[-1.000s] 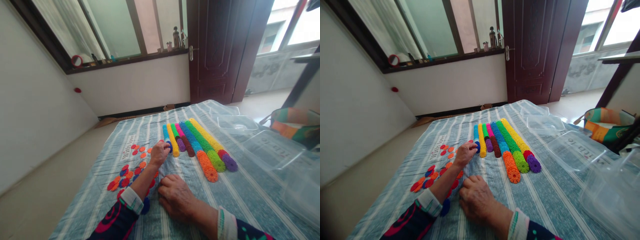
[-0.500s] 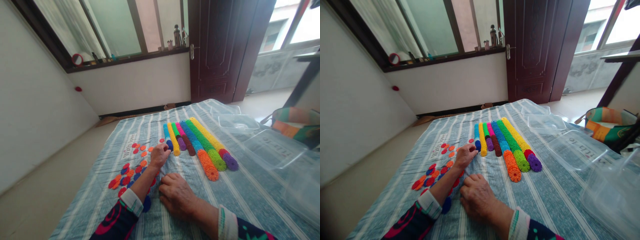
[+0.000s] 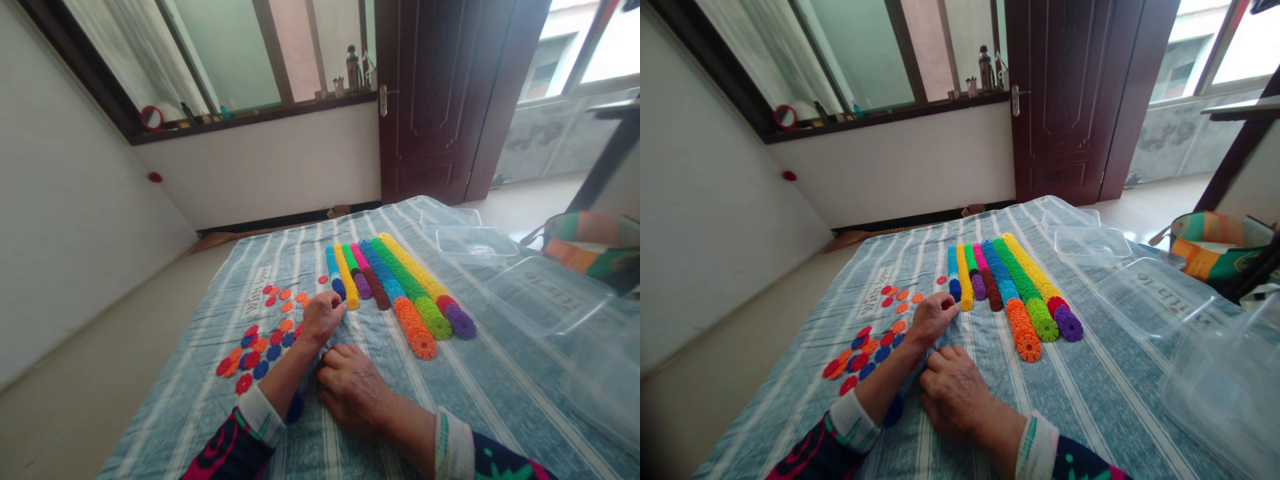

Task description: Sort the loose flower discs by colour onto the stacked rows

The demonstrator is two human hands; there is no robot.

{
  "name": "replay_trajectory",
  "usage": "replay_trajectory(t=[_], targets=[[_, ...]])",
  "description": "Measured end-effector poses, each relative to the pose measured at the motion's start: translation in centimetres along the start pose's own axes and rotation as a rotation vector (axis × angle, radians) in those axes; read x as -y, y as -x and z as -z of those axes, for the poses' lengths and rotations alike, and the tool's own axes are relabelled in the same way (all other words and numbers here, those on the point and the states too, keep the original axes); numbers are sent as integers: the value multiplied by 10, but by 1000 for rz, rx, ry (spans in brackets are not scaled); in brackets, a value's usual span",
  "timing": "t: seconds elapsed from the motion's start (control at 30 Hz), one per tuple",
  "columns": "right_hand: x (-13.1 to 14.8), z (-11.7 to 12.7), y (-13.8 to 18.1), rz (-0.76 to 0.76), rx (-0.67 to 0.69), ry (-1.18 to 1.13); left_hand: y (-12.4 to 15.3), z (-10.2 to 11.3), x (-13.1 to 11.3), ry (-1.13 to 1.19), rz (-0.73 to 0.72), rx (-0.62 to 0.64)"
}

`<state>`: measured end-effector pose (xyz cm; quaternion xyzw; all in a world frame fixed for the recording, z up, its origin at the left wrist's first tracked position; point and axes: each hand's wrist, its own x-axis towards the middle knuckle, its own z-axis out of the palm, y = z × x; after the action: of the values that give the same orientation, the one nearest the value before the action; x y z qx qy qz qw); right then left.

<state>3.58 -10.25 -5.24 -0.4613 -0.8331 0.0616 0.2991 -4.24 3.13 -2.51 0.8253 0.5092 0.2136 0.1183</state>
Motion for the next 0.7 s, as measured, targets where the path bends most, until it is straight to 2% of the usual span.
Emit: replay_trajectory(t=[0.2, 0.3, 0.47, 0.7], targets=[[0, 0, 0, -6, 23, 6, 2, -5, 2, 50, -14, 15], [1, 3, 0, -6, 23, -2, 2, 0, 2, 63, -27, 22], [2, 5, 1, -1, 5, -38, 6, 29, 12, 53, -28, 21], [3, 4, 4, -14, 41, -35, 34, 77, 57, -29, 70, 28]])
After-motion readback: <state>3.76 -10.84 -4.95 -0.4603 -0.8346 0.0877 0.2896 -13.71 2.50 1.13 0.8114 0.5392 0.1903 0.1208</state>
